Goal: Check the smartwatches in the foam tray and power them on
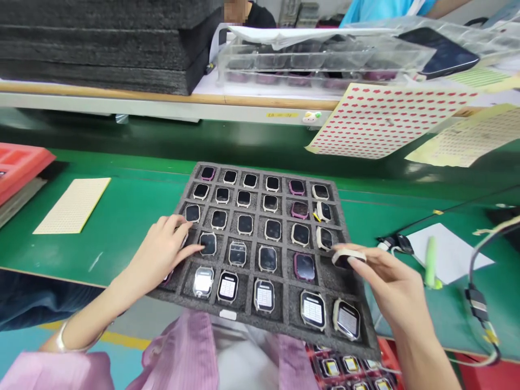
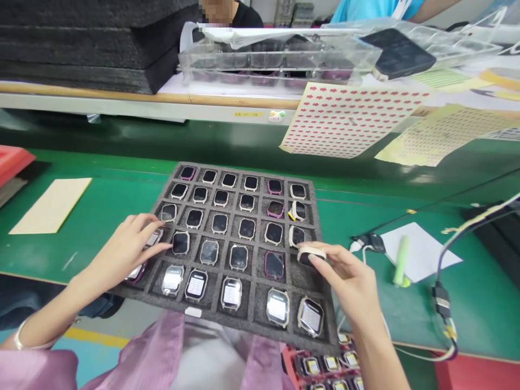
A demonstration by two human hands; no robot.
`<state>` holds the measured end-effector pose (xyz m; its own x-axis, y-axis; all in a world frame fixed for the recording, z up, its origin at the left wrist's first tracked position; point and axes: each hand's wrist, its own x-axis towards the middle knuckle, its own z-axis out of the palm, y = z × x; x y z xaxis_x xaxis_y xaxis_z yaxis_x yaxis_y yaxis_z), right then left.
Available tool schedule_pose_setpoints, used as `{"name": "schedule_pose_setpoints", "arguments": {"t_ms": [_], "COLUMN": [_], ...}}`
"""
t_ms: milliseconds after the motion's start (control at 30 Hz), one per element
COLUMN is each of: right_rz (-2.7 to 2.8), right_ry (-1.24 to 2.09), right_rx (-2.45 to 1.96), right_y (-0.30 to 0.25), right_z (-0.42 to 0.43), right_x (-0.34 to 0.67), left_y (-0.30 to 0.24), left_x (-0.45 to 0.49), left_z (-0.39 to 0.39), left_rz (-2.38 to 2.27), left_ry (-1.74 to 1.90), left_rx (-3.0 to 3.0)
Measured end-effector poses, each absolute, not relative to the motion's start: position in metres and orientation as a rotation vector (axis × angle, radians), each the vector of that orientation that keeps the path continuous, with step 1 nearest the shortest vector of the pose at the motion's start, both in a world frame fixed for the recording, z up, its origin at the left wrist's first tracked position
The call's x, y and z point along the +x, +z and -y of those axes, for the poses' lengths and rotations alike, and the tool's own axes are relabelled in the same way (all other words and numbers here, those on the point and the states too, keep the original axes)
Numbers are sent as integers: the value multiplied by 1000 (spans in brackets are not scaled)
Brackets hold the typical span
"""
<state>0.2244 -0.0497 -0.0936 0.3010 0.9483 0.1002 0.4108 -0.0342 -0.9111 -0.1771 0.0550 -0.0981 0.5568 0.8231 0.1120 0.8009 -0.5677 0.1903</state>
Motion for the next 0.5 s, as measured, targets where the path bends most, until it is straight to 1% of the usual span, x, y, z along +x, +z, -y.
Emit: {"name": "schedule_pose_setpoints", "arguments": {"t_ms": [100, 167, 233, 367, 500], "right_rz": [1211, 1144, 1112, 1121, 1099], "right_ry": [889, 989, 1059, 1193, 1376], "right_rx": [-1389, -1319, -1324, -1357, -1254], "right_y": [-77, -68, -61, -56, -60], "right_z": [33, 23, 16, 6, -4], "right_x": [213, 203, 194, 184, 181], "left_y": [-100, -109, -117, -119, -104], "left_x": [-148, -135, -131, -138, -135], "left_z": [-55, -54, -53, -60, -73], "left_rz": [-1301, -1253, -1254, -1179, -975], "left_ry": [225, 190, 289, 464, 609], "left_rx": [2692, 2646, 2526, 2095, 1520]}}
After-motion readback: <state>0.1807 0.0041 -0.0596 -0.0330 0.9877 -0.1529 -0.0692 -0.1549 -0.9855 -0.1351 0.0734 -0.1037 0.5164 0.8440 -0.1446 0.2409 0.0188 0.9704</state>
